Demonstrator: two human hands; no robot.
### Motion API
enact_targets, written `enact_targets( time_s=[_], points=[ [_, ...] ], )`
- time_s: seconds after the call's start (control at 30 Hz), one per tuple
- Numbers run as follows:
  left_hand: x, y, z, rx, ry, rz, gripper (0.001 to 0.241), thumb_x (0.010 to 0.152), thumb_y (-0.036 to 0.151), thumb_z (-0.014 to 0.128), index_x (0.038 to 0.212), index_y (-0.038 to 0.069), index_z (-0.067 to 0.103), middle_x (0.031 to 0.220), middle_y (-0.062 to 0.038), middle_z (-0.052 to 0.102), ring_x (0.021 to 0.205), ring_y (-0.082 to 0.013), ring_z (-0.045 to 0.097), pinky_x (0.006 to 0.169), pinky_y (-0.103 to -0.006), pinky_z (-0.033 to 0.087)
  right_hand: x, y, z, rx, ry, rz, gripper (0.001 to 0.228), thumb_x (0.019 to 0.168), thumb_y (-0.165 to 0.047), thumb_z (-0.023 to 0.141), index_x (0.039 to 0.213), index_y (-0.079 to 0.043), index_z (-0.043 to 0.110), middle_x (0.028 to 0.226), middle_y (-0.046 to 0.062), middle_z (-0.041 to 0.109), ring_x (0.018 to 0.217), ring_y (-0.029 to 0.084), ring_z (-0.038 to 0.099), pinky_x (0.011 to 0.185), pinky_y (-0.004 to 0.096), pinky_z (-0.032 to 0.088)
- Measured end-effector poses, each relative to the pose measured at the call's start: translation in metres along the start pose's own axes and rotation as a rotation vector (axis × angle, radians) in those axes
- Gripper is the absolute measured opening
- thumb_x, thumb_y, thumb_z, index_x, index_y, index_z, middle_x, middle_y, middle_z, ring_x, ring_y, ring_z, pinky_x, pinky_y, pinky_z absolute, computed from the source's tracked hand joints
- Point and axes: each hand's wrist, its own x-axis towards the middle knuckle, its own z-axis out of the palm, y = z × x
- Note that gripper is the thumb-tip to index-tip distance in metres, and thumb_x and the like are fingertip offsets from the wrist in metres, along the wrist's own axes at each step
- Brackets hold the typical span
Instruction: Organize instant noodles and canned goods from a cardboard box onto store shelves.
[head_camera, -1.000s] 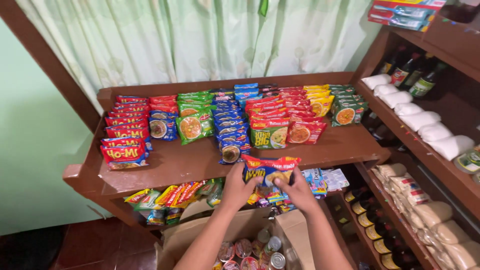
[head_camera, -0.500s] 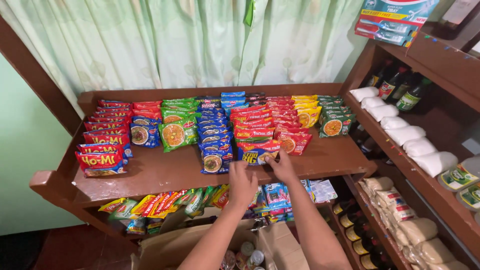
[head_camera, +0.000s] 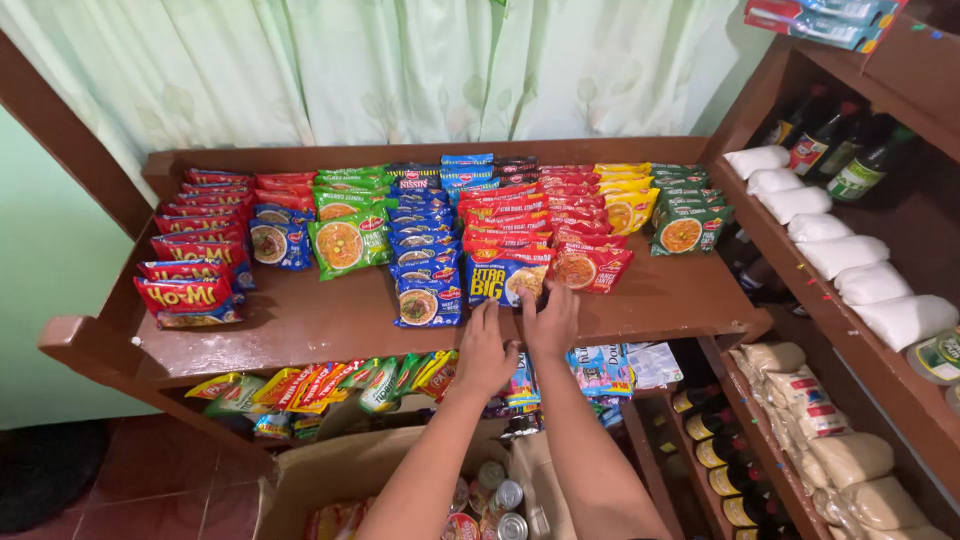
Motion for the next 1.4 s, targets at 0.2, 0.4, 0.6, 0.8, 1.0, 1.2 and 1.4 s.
enact_targets(
  time_s=[0.2,0.4,0.6,0.8,1.0,1.2,1.4],
  points=[
    [0.005,0.002,0.002,0.013,-0.038,-0.043,0.08,0.077,0.01,0.075,0.143,-0.01,0.035,0.142,-0.029,0.042,0.131,-0.0479,0.045,0.11,-0.0503,0.039,0.001,0.002,0.0,-0.054,0.051,-0.103,0.045,0.089,-0.041,0.075,0.112,-0.005,0.064,0.113,0.014,0.067,0.112,0.037,0.058,0.091,0.05,0.049],
    [0.004,0.002,0.0,0.005,-0.048,-0.067,0.07,0.077,0.009,0.075,0.135,-0.008,0.039,0.131,-0.027,0.045,0.123,-0.047,0.048,0.104,-0.0516,0.042,-0.001,0.002,0.002,-0.044,0.015,-0.032,0.05,0.085,-0.041,0.072,0.118,-0.005,0.062,0.118,0.013,0.065,0.116,0.036,0.057,0.093,0.051,0.049],
    [0.004,0.001,-0.001,0.055,-0.086,-0.048,0.057,0.075,0.009,0.076,0.122,-0.004,0.047,0.121,-0.024,0.048,0.117,-0.0447,0.05,0.102,-0.0508,0.043,-0.003,0.006,0.001,-0.002,0.02,-0.089,0.062,0.085,-0.041,0.073,0.131,-0.004,0.055,0.125,0.016,0.062,0.12,0.039,0.053,0.096,0.053,0.047],
    [0.008,0.005,-0.006,0.006,-0.101,-0.121,0.061,0.072,0.013,0.08,0.121,-0.005,0.047,0.121,-0.025,0.047,0.116,-0.0448,0.049,0.1,-0.0513,0.043,-0.004,0.007,0.001,0.005,0.012,-0.073,0.066,0.084,-0.043,0.073,0.132,-0.003,0.052,0.13,0.02,0.056,0.123,0.042,0.05,0.101,0.052,0.044],
    [-0.036,0.015,-0.064,-0.09,-0.041,0.042,0.049,0.082,0.008,0.073,0.125,-0.001,0.053,0.125,-0.023,0.053,0.116,-0.0445,0.054,0.097,-0.0493,0.048,-0.006,0.029,-0.006,0.174,0.072,-0.249,0.072,0.086,-0.026,0.077,0.144,0.001,0.045,0.144,0.027,0.045,0.136,0.044,0.041,0.115,0.053,0.034],
    [-0.194,-0.107,-0.068,-0.33,0.051,-0.259,0.022,0.089,0.012,0.07,0.109,0.005,0.067,0.101,-0.012,0.073,0.093,-0.0272,0.074,0.084,-0.0396,0.059,-0.131,0.04,-0.064,0.479,-0.088,-0.088,0.064,0.093,-0.013,0.07,0.148,-0.001,0.041,0.137,0.015,0.047,0.108,0.02,0.05,0.103,0.038,0.045],
    [-0.31,-0.195,-0.097,-0.02,-0.584,-0.61,0.029,0.077,0.025,0.086,0.1,0.01,0.076,0.094,-0.011,0.074,0.086,-0.0262,0.073,0.081,-0.0391,0.059,-0.265,0.044,-0.054,0.691,-0.76,0.508,0.032,0.101,-0.021,0.061,0.129,-0.005,0.062,0.096,0.006,0.071,0.084,0.015,0.06,0.077,0.035,0.051]
  ],
)
